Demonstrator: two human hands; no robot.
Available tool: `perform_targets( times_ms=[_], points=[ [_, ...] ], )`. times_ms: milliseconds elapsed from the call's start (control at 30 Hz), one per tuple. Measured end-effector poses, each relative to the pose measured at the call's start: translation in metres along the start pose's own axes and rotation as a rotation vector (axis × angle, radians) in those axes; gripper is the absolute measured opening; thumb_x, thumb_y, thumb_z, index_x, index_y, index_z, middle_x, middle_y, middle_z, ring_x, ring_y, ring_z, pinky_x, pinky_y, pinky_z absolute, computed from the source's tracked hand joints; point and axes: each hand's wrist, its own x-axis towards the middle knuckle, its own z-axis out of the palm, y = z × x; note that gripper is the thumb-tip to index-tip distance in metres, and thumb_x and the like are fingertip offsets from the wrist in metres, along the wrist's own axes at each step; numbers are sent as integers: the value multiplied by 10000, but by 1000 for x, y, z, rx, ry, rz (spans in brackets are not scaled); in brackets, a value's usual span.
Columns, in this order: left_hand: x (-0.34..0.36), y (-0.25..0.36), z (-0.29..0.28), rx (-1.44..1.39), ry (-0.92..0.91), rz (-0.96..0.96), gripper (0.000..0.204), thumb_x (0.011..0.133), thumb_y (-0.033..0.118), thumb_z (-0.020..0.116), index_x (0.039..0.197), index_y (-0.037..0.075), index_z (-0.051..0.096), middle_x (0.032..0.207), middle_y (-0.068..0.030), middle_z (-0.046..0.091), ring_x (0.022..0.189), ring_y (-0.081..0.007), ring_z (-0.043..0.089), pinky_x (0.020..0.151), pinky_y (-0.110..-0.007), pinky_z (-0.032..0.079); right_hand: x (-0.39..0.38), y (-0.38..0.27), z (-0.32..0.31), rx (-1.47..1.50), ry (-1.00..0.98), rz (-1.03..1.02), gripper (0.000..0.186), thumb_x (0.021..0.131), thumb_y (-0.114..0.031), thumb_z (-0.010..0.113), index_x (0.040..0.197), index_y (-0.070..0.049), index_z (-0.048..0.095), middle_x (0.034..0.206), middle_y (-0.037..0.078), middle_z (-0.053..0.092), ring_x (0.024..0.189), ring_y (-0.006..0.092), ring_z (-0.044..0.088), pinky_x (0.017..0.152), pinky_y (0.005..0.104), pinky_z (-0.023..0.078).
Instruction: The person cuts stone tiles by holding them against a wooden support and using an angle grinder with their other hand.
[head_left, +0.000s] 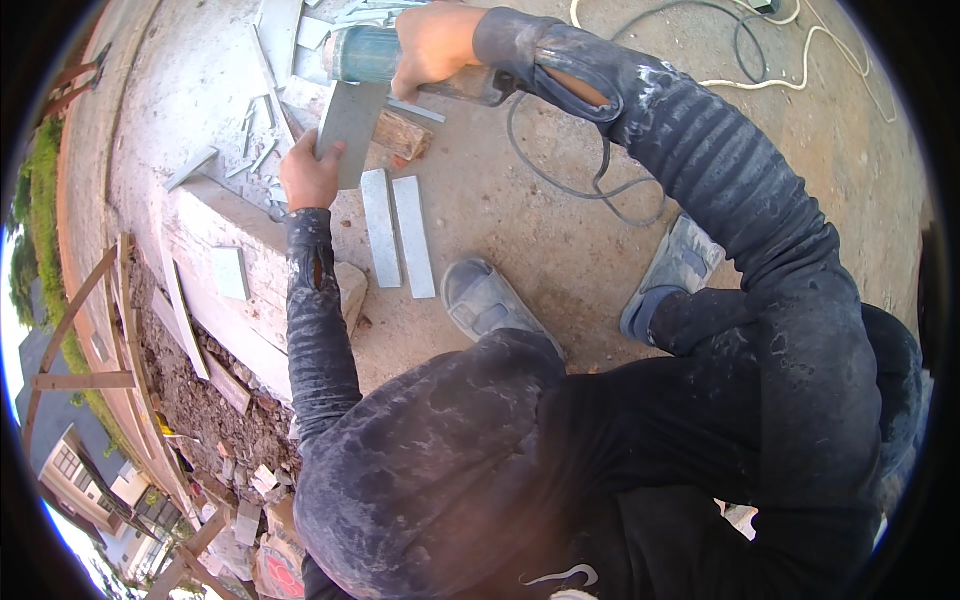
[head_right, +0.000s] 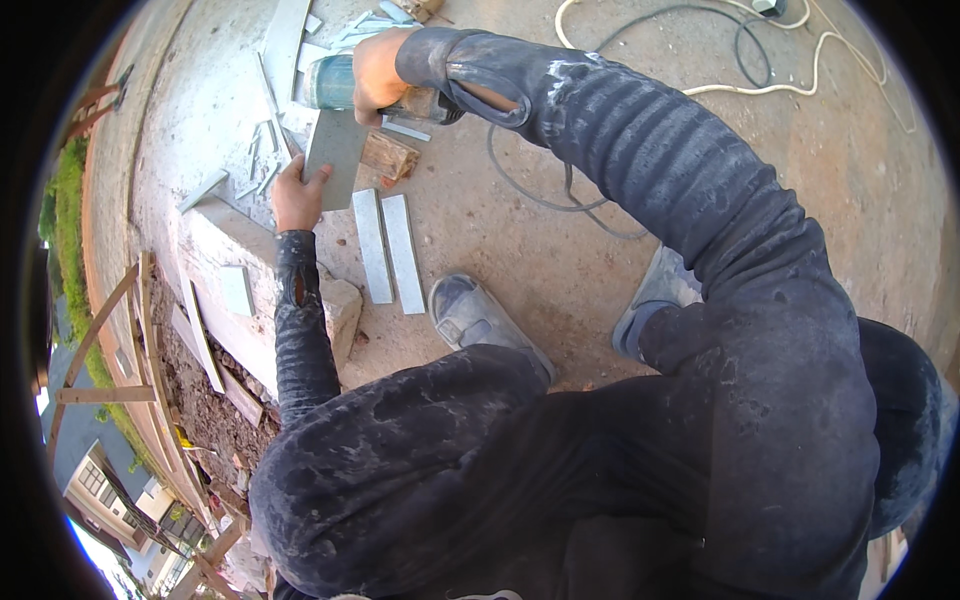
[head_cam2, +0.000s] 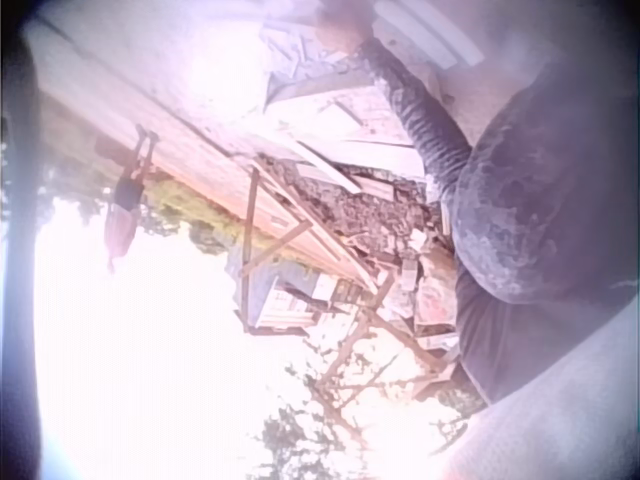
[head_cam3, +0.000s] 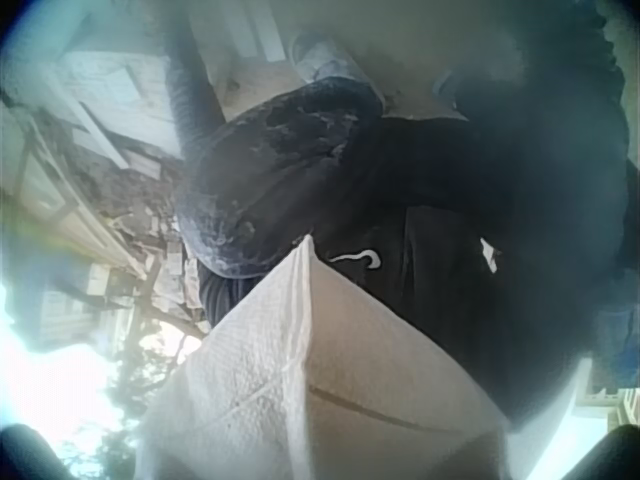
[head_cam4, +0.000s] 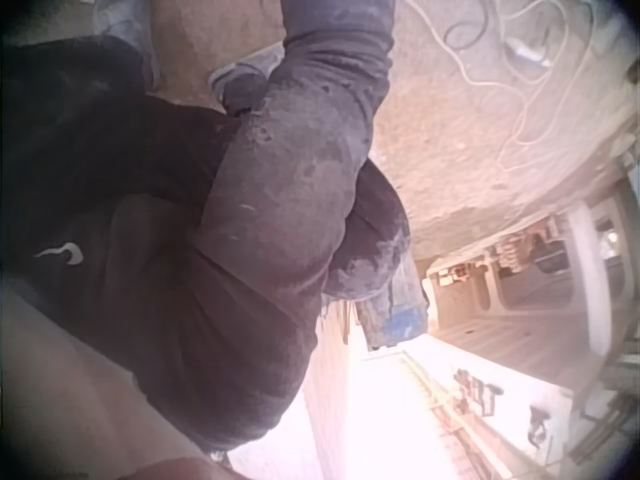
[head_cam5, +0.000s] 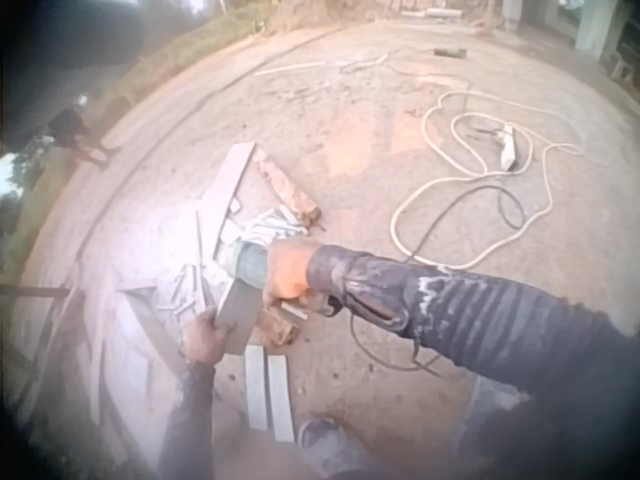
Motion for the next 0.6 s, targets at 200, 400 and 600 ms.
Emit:
perform_targets(
  times_ms=[200, 400, 600],
  points=[
    [0, 3, -1, 14, -8, -7, 339, 800, 268, 704, 1017, 8, 700, 826, -244, 682, 790, -393, 677, 740, -428, 515, -2, 3, 0, 22, 38, 38, 463, 564, -302, 803, 936, -29, 765, 940, 153, 726, 798, 283, 704, 696, 386, 564],
    [0, 1, 0, 3, -2, -12, 328, 795, 264, 708, 990, 0, 697, 818, -248, 678, 781, -393, 677, 730, -427, 515, -6, -4, 0, 12, 5, 30, 474, 565, -312, 810, 949, -38, 765, 964, 163, 726, 814, 283, 709, 709, 383, 567],
    [-2, 2, 1, -33, 3, -33, 329, 806, 263, 704, 994, -7, 688, 815, -245, 678, 779, -390, 677, 722, -421, 513, -24, 1, -2, 44, 97, 8, 473, 587, -323, 793, 954, -25, 760, 968, 186, 726, 833, 293, 719, 721, 386, 577]
  ],
)
